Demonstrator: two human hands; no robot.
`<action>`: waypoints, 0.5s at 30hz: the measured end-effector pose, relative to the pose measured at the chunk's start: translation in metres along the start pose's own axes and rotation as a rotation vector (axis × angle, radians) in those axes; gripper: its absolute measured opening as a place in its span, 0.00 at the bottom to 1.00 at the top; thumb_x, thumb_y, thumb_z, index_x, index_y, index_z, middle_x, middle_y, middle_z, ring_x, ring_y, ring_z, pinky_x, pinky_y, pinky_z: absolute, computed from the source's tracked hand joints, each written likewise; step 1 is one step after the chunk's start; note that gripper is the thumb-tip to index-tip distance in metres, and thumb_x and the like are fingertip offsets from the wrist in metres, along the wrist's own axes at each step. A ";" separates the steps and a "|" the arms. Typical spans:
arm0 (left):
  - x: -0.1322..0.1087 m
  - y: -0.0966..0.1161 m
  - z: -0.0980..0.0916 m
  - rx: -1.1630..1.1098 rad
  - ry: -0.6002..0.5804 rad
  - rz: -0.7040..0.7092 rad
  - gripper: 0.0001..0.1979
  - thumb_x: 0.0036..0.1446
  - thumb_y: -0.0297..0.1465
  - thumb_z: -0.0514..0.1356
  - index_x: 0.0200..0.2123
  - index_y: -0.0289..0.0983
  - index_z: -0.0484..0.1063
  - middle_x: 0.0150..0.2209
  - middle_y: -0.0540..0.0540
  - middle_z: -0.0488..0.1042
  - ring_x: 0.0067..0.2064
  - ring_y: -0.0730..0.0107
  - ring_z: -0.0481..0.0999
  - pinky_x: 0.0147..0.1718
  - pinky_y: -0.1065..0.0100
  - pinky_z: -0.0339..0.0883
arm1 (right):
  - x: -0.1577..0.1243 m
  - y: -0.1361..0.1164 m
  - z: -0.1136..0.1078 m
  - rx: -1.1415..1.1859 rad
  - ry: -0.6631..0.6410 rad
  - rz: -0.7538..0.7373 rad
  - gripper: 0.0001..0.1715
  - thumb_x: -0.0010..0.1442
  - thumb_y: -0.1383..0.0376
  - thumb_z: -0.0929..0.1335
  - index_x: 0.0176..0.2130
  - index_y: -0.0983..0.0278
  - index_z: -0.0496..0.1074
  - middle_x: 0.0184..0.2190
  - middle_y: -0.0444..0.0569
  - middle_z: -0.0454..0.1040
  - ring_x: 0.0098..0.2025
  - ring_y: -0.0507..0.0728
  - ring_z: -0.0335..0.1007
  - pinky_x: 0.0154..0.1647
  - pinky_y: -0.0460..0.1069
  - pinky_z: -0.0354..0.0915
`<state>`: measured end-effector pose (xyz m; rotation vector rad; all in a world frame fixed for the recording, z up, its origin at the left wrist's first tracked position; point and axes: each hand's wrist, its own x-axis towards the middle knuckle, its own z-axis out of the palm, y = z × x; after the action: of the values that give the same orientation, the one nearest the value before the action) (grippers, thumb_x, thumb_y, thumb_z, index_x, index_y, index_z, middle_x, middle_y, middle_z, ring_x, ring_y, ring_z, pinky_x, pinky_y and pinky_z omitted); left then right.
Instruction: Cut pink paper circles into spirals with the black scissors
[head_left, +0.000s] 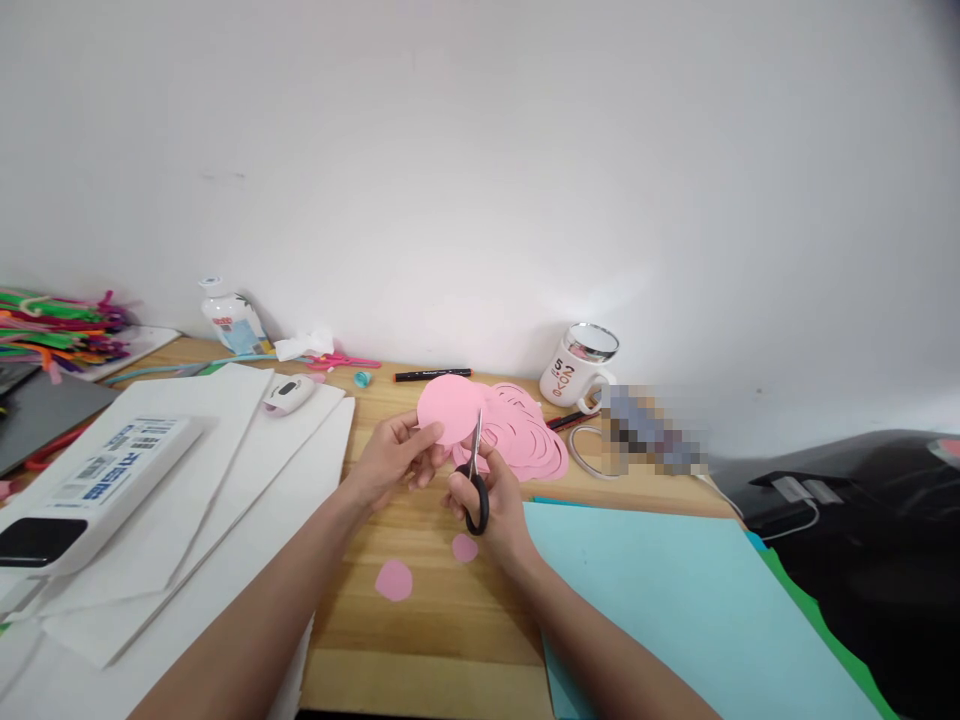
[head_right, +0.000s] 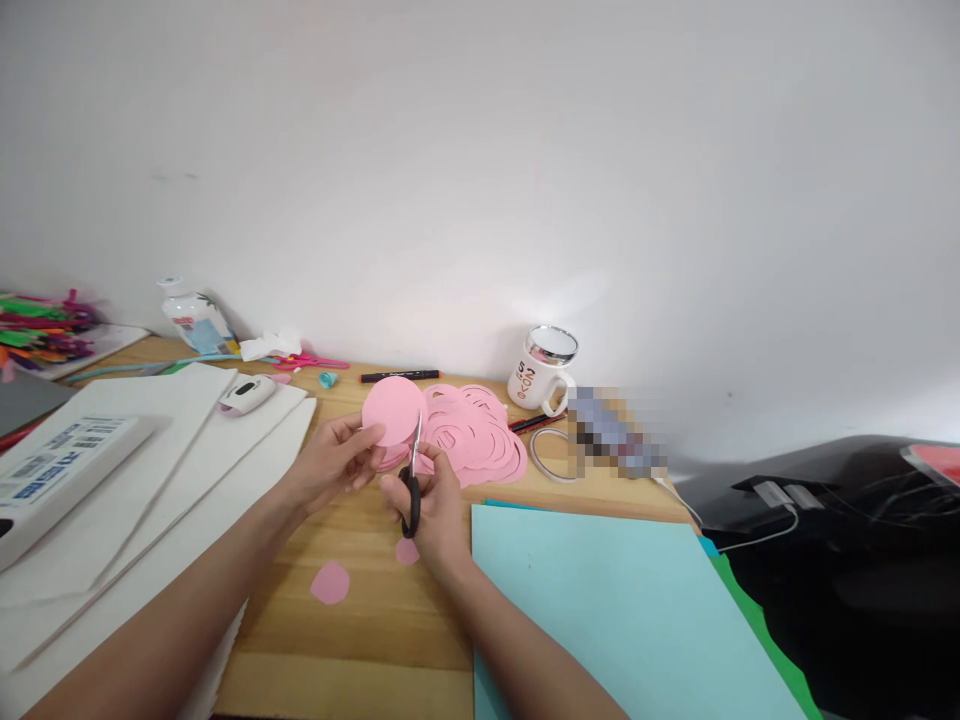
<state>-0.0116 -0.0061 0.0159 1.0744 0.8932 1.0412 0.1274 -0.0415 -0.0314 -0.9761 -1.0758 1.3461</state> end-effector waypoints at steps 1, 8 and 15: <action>0.000 0.000 0.000 -0.011 -0.001 -0.008 0.16 0.47 0.41 0.67 0.24 0.35 0.68 0.18 0.54 0.70 0.12 0.81 0.62 0.10 0.76 0.46 | -0.001 0.000 0.001 0.000 -0.009 0.007 0.29 0.48 0.57 0.73 0.45 0.61 0.60 0.14 0.32 0.64 0.14 0.50 0.58 0.17 0.45 0.57; 0.001 0.002 0.000 -0.023 0.076 -0.001 0.18 0.40 0.38 0.71 0.16 0.34 0.66 0.12 0.56 0.65 0.12 0.85 0.57 0.12 0.77 0.48 | -0.005 -0.003 0.003 0.008 -0.036 0.028 0.29 0.47 0.55 0.74 0.44 0.59 0.61 0.18 0.36 0.66 0.18 0.51 0.62 0.19 0.46 0.57; 0.000 -0.002 -0.002 0.082 0.057 0.008 0.16 0.40 0.38 0.70 0.17 0.33 0.70 0.14 0.53 0.68 0.13 0.83 0.58 0.13 0.75 0.46 | -0.001 -0.012 0.004 0.073 -0.007 -0.050 0.29 0.43 0.56 0.76 0.41 0.59 0.63 0.25 0.39 0.69 0.24 0.52 0.62 0.26 0.46 0.59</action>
<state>-0.0128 -0.0058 0.0134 1.1224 0.9850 1.0539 0.1271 -0.0426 -0.0185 -0.8863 -1.0430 1.3401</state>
